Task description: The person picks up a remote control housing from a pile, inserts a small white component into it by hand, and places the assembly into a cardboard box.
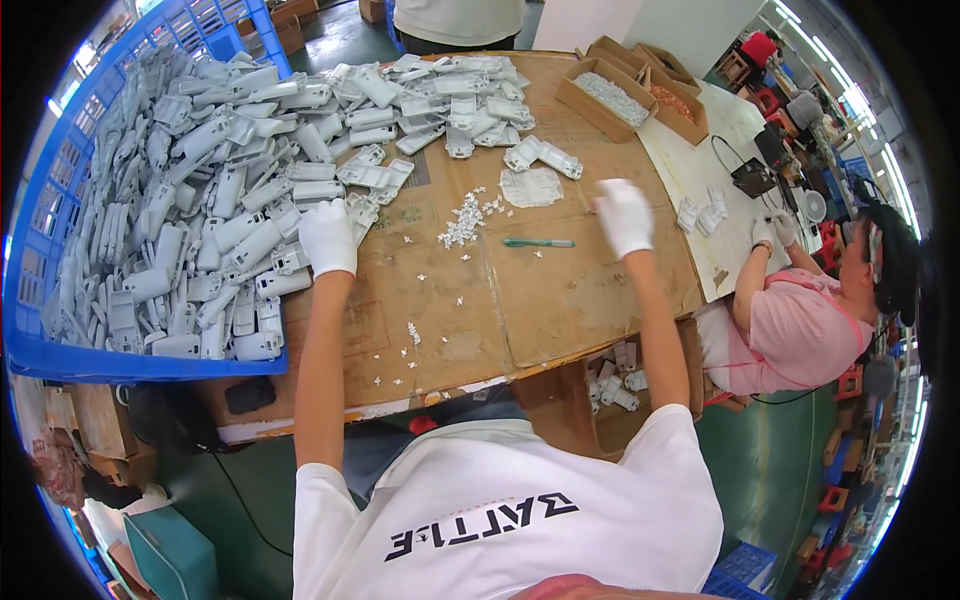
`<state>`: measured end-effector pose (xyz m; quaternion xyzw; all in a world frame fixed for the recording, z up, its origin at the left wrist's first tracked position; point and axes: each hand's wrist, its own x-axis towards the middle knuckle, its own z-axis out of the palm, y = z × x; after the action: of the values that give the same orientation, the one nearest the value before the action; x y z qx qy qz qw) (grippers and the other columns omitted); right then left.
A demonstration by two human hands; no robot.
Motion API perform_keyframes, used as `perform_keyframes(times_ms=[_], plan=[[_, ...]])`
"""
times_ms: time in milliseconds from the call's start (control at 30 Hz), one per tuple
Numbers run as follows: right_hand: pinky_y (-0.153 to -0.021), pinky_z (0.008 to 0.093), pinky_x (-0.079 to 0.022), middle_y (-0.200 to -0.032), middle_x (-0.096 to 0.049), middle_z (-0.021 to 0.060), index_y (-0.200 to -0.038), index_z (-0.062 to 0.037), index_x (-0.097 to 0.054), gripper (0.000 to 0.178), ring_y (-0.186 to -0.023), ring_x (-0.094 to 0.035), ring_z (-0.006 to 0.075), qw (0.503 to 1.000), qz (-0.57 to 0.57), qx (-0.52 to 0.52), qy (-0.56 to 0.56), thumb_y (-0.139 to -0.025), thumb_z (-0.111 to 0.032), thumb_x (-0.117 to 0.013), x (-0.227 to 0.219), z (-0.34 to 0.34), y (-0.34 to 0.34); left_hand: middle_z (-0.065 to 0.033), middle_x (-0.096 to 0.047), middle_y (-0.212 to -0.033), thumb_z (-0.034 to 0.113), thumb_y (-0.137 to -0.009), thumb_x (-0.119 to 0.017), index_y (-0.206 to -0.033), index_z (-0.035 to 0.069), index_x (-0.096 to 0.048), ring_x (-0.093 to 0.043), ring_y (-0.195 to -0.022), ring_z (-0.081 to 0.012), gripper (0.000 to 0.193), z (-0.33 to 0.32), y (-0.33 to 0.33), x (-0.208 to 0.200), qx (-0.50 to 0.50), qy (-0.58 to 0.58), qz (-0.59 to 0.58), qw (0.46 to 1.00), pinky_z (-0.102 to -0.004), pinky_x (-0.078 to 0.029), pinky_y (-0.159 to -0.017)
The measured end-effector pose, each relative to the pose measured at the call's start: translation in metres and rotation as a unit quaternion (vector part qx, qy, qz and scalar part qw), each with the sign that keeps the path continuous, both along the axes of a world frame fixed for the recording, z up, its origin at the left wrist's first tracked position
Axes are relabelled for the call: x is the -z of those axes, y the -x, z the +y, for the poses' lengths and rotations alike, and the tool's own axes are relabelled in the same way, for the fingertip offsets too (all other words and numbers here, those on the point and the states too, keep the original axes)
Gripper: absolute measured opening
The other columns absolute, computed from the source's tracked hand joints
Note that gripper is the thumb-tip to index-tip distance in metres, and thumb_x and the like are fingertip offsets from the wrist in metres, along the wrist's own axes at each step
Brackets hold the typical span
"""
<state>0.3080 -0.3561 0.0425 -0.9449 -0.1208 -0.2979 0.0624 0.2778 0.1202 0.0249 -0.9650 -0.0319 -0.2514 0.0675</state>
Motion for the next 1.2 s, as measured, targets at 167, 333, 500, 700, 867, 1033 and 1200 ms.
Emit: perform_keyframes(times_ms=[167, 333, 500, 700, 867, 1033, 1200], plan=[[-0.079, 0.041, -0.053, -0.095, -0.063, 0.0052, -0.096, -0.0144, -0.066, 0.01, -0.092, -0.062, 0.0275, 0.972, 0.137, -0.186, -0.05, -0.086, -0.016, -0.065, 0.016, 0.107, 0.006, -0.0077, -0.065, -0.082, 0.014, -0.086, -0.059, -0.096, 0.014, -0.064, -0.065, -0.076, -0.0251, 0.011, -0.022, 0.027, -0.011, -0.035, -0.017, 0.017, 0.999, -0.0391, -0.052, -0.063], [-0.074, 0.0405, -0.054, -0.092, -0.062, 0.006, -0.089, -0.0126, -0.066, 0.005, -0.089, -0.062, 0.0275, 0.969, 0.127, -0.212, 0.003, -0.084, -0.012, -0.064, 0.027, 0.11, 0.001, -0.0165, -0.066, -0.104, 0.017, -0.095, -0.054, -0.132, 0.006, -0.052, -0.067, -0.086, -0.0267, 0.038, -0.033, 0.076, -0.016, 0.025, 0.496, 0.126, 0.859, -0.0394, -0.056, -0.068], [-0.077, 0.0443, -0.053, -0.092, -0.066, 0.0143, -0.089, -0.0096, -0.065, 0.008, -0.092, -0.065, 0.034, 0.956, 0.249, -0.148, 0.045, -0.083, -0.008, -0.06, 0.014, 0.123, -0.007, -0.0124, -0.06, -0.122, -0.001, -0.08, -0.059, -0.142, -0.001, -0.041, -0.062, -0.105, -0.0201, 0.064, -0.063, 0.116, -0.01, 0.116, 0.762, 0.084, 0.631, -0.032, -0.054, -0.09], [-0.074, 0.0421, -0.053, -0.091, -0.069, 0.0153, -0.089, -0.008, -0.067, 0.01, -0.087, -0.067, 0.0318, 0.964, 0.205, -0.126, -0.117, -0.081, -0.007, -0.06, -0.019, 0.141, 0.028, -0.0187, -0.065, -0.117, 0.0, -0.075, -0.059, -0.132, 0.007, -0.052, -0.063, -0.109, -0.0339, 0.058, -0.102, 0.145, -0.039, 0.075, 0.605, 0.065, 0.79, -0.0374, -0.051, -0.091], [-0.074, 0.0289, -0.051, -0.088, -0.063, 0.0078, -0.089, -0.0062, -0.066, 0.016, -0.082, -0.063, 0.0196, 0.864, 0.146, -0.314, -0.366, -0.076, 0.002, -0.069, -0.053, 0.229, 0.139, -0.015, -0.066, -0.112, 0.002, -0.078, -0.064, -0.119, 0.007, -0.059, -0.064, -0.106, -0.0316, 0.042, -0.118, 0.159, -0.044, 0.09, 0.592, 0.007, 0.801, -0.0377, -0.052, -0.087], [-0.071, 0.0346, -0.048, -0.087, -0.054, 0.0078, -0.084, -0.0076, -0.066, 0.015, -0.085, -0.058, 0.0251, 0.932, 0.064, -0.21, -0.288, -0.073, 0.0, -0.073, -0.039, 0.238, 0.159, -0.0142, -0.067, -0.106, 0.006, -0.081, -0.069, -0.116, 0.007, -0.06, -0.066, -0.098, -0.0323, 0.036, -0.126, 0.169, -0.048, 0.102, 0.572, -0.022, 0.814, -0.0384, -0.053, -0.083], [-0.075, 0.0332, -0.048, -0.089, -0.055, 0.0075, -0.085, -0.0063, -0.065, 0.017, -0.086, -0.058, 0.0225, 0.907, 0.108, -0.231, -0.334, -0.072, 0.0, -0.074, -0.037, 0.236, 0.155, -0.0146, -0.068, -0.105, 0.004, -0.079, -0.068, -0.117, 0.008, -0.06, -0.067, -0.096, -0.0336, 0.039, -0.125, 0.174, -0.045, 0.115, 0.58, -0.044, 0.805, -0.0387, -0.054, -0.081]])
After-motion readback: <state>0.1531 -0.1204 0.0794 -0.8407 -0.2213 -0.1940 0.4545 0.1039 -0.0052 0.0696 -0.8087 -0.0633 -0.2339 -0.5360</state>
